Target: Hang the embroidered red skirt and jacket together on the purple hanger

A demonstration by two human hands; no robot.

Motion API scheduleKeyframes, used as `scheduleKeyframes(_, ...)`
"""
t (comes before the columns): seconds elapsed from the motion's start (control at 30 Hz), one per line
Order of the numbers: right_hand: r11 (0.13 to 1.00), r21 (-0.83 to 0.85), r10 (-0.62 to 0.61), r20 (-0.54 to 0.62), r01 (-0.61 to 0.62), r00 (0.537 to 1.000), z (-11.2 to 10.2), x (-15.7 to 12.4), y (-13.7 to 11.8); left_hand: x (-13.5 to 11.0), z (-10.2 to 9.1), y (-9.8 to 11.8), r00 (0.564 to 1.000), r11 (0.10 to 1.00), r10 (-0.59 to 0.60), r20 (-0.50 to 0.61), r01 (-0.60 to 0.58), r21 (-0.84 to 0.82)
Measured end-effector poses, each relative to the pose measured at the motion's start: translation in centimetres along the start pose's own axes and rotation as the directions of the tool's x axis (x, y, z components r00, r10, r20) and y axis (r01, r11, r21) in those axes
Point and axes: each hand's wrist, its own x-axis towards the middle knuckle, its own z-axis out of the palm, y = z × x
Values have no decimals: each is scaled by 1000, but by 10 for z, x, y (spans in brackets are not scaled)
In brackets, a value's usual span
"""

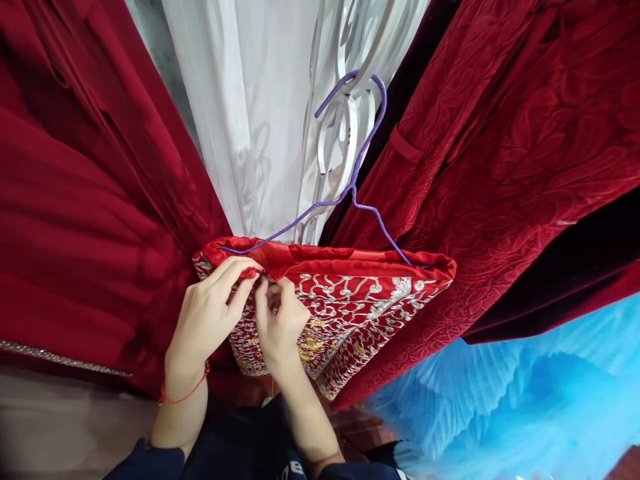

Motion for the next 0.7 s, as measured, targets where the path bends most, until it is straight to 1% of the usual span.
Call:
scheduleKeyframes(0.13, 992, 105, 70, 69, -77, 995, -5, -6, -4, 2, 7, 2, 989, 998, -22, -144, 13, -62)
scheduleKeyframes(0.2, 980, 141, 125, 114, -140, 986, -6, -11, -1, 5, 11, 4, 982, 995, -24, -190, 5, -101)
scheduleKeyframes(0.33, 919, 225, 273, 228, -324, 934, -7, -26, 13, 10, 10, 5, 959, 978, -65, -277, 6, -210)
scheduleKeyframes(0.4, 901, 239, 307, 239, -362, 921, -10, -32, 17, 11, 5, 5, 955, 971, -84, -284, 14, -238)
scheduleKeyframes(0.43, 908, 240, 289, 230, -342, 929, -12, -34, 16, 12, 2, 4, 959, 971, -81, -271, 14, -239)
scheduleKeyframes(0.47, 927, 234, 244, 219, -293, 945, -14, -35, 14, 12, -1, 4, 964, 972, -73, -254, 12, -235)
scheduleKeyframes(0.53, 972, 196, 95, 169, -128, 981, -17, -33, 6, 10, -5, 4, 974, 977, -53, -222, 5, -212)
scheduleKeyframes(0.6, 994, 111, -31, 92, 20, 995, -16, -28, -3, 6, -6, 6, 979, 985, -29, -201, -6, -174)
scheduleKeyframes(0.63, 996, 64, -59, 43, 56, 997, -15, -24, -6, 4, -6, 7, 981, 988, -15, -192, -14, -151)
scheduleKeyframes(0.7, 998, 7, -56, -40, 56, 998, -11, -19, -9, 0, -4, 10, 983, 994, 16, -183, -36, -105)
